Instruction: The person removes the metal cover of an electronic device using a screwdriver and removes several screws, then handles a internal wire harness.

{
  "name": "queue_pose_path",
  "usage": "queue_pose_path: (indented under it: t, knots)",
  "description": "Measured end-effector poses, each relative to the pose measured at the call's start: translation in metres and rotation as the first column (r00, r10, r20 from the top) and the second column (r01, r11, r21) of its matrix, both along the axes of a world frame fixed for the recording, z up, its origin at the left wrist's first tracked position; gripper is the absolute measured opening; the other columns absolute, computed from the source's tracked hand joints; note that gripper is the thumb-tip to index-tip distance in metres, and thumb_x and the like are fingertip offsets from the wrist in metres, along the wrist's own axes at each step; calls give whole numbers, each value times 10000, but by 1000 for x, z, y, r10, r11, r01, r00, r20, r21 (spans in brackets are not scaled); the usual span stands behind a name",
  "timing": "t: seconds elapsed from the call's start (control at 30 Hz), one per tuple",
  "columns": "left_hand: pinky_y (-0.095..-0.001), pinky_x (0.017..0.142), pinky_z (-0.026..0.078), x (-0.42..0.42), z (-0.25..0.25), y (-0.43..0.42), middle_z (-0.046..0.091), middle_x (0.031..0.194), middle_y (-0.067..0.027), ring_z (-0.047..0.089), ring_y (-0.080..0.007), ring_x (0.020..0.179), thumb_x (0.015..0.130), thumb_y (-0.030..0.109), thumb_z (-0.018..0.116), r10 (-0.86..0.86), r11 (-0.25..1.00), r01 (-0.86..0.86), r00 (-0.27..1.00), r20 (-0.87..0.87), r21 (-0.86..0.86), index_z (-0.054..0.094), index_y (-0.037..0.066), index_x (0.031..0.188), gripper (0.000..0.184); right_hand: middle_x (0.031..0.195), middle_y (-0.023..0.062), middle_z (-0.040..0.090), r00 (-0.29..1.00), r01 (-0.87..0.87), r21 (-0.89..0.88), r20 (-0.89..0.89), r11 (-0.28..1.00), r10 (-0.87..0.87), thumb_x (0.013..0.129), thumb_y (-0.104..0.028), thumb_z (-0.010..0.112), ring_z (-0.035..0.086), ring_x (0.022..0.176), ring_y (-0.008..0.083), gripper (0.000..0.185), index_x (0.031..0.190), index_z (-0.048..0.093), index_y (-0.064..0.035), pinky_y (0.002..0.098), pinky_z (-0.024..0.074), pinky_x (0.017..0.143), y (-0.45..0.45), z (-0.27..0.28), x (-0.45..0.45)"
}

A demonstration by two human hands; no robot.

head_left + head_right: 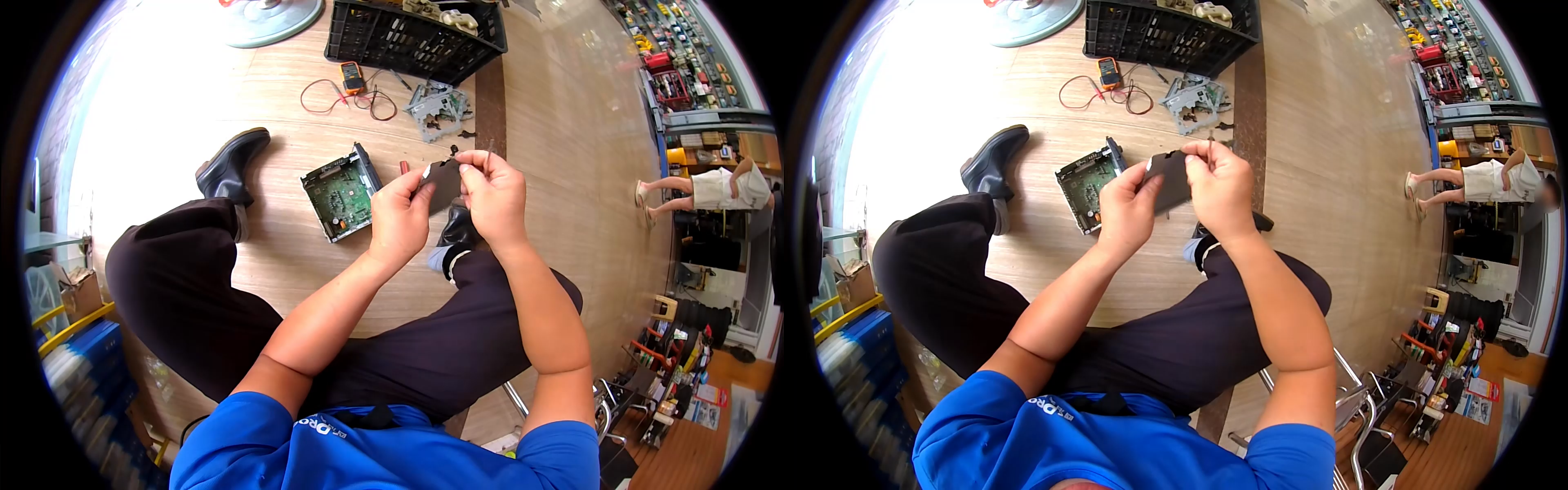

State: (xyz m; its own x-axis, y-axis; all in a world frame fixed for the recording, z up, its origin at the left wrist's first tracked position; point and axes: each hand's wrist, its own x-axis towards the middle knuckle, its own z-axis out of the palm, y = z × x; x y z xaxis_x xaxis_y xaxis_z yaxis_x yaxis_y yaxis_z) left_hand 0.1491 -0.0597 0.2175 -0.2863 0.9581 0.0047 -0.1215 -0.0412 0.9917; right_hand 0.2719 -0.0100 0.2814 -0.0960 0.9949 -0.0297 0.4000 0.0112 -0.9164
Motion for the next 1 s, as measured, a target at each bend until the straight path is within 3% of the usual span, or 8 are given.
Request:
queue_pose_path:
  t: [0.03, 0.07, 0.13, 0.17, 0.23, 0.3, 0.6, 1.0]
  knots:
    - [-253, 678, 491, -2, 0, 0, 688, 830, -67, 613, -87, 746, 886, -14, 600, 45, 997, -35, 986, -159, 67, 660, 0, 1069, 194, 764, 43, 623, 989, 44, -200, -131, 979, -71, 884, -2, 563, 538, 613, 67, 117, 957, 654, 8, 233, 436, 503, -1, 6, -1]
    - [-253, 678, 491, -2, -1, 1, 688, 830, -67, 613, -87, 746, 886, -14, 600, 46, 997, -36, 986, -159, 68, 660, 0, 1069, 194, 765, 51, 606, 968, 22, -266, -234, 964, -87, 894, 3, 534, 523, 593, 75, 118, 944, 639, 23, 216, 405, 466, -2, 11, -2]
    - [-295, 698, 515, -4, -3, 3, 687, 876, -136, 673, -198, 783, 844, -60, 601, 197, 950, -114, 941, -275, 292, 658, 22, 1079, 256, 762, 56, 597, 936, -6, -343, -332, 939, -116, 890, 8, 531, 524, 592, 85, 115, 944, 630, 32, 221, 410, 467, -1, 11, -1]
    - [-295, 698, 515, -6, -2, 5, 687, 876, -136, 673, -198, 783, 844, -60, 601, 196, 949, -112, 941, -275, 293, 658, 22, 1079, 256, 759, 61, 589, 893, -40, -415, -424, 909, -154, 886, 12, 528, 525, 591, 94, 113, 944, 621, 40, 226, 416, 469, 0, 11, 0]
    - [-327, 729, 527, -10, 0, 6, 685, 939, -172, 678, -299, 829, 802, -107, 591, 241, 907, -65, 891, -386, 416, 654, 15, 1077, 307, 767, 68, 585, 862, -73, -440, -479, 895, -165, 882, 13, 525, 531, 601, 104, 111, 941, 610, 53, 234, 429, 483, 0, 17, 1]
    - [-338, 741, 528, -10, -6, 7, 683, 957, -173, 674, -309, 845, 792, -117, 585, 249, 896, -52, 881, -403, 441, 651, 9, 1074, 316, 771, 66, 590, 814, -122, -490, -547, 863, -196, 882, 4, 538, 537, 615, 105, 108, 943, 614, 49, 233, 435, 504, 0, 22, 1]
    - [-378, 743, 511, -11, -8, 11, 677, 989, -136, 646, -318, 857, 739, -96, 603, 343, 822, -13, 809, -478, 569, 652, 24, 1062, 348, 752, 35, 591, 865, -218, -528, -493, 821, -88, 900, -176, 683, 515, 599, 76, 190, 879, 619, 1, 216, 406, 480, 1, 24, 7]
    - [-378, 739, 512, -12, -10, 11, 680, 994, -128, 647, -314, 853, 744, -101, 604, 346, 841, -70, 832, -433, 537, 652, 34, 1076, 362, 820, 49, 621, 785, -318, -514, -614, 797, -82, 944, -104, 590, 529, 628, 77, 111, 940, 620, 3, 225, 437, 511, 3, 18, 5]
